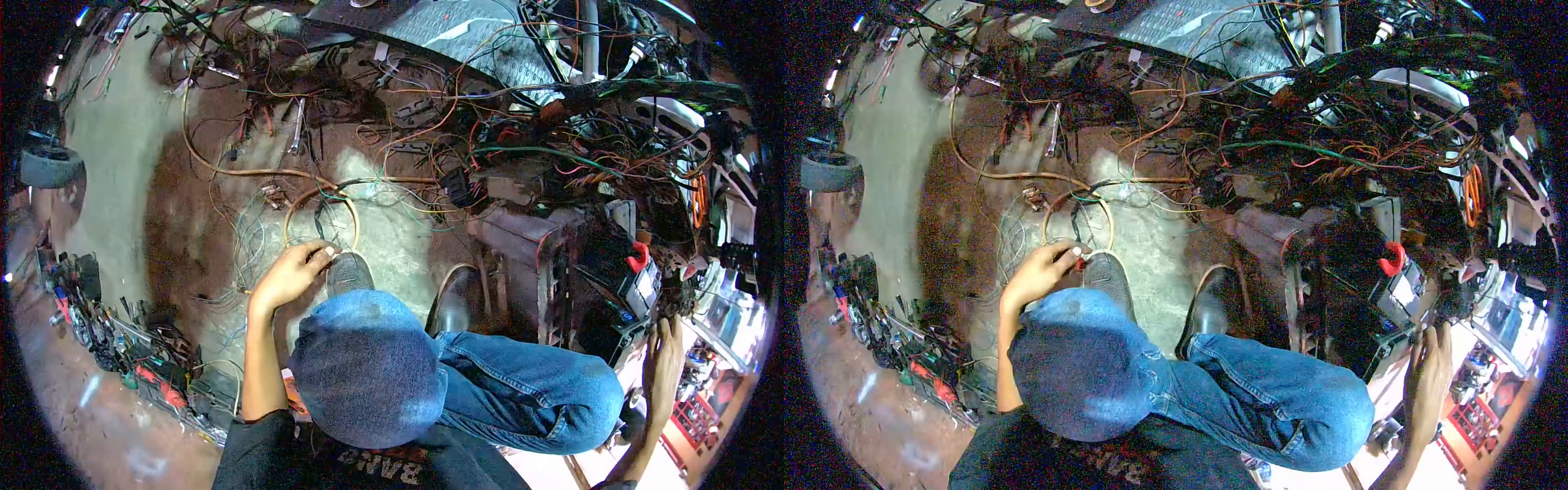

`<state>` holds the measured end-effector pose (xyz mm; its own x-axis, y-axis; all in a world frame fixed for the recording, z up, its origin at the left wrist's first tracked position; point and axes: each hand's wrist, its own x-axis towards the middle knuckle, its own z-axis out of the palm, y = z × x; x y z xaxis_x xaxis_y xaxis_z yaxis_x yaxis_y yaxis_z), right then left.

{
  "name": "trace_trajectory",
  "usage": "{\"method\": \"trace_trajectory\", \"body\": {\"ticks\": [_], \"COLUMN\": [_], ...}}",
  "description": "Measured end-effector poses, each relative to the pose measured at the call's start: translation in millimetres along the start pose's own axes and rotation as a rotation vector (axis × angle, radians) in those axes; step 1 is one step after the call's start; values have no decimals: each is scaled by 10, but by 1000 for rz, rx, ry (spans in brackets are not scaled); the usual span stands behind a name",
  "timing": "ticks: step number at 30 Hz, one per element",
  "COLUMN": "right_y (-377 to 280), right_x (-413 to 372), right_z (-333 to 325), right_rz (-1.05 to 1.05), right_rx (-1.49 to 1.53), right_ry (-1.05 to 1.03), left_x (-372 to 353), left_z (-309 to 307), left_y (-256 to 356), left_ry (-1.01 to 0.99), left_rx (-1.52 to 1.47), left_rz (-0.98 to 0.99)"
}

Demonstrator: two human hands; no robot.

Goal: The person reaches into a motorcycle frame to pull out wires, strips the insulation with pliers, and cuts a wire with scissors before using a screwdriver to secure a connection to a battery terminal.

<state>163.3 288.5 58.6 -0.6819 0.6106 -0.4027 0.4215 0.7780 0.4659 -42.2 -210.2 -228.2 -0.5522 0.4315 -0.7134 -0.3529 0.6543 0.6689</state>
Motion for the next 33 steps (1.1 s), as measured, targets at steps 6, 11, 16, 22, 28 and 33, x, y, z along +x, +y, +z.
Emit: {"method": "trace_trajectory", "body": {"ticks": [6, 11, 16, 22, 28, 33], "right_y": [-70, 162, 252, 599, 896, -67], "right_x": [1, -26, 18, 123, 203, 84], "right_z": [-81, 143, 152, 409, 472, -261], "right_rz": [28, -5, 65, 39, -103, -18], "right_rx": [62, 54, 91, 153, 110, 191], "right_ry": [-12, 70, -56, -25, 90, -86], "left_x": [69, 151, 244, 283, 204, 39], "left_z": [39, 160, 342, 529, 667, 655], "left_y": [-110, -81, -65, -67, -353, -391], "left_ry": [40, 8, -33, -62, 68, 114], "left_rx": [87, 108, 134, 232, 181, 152], "left_rz": [91, 88, 93, 98, 122, 37]}}
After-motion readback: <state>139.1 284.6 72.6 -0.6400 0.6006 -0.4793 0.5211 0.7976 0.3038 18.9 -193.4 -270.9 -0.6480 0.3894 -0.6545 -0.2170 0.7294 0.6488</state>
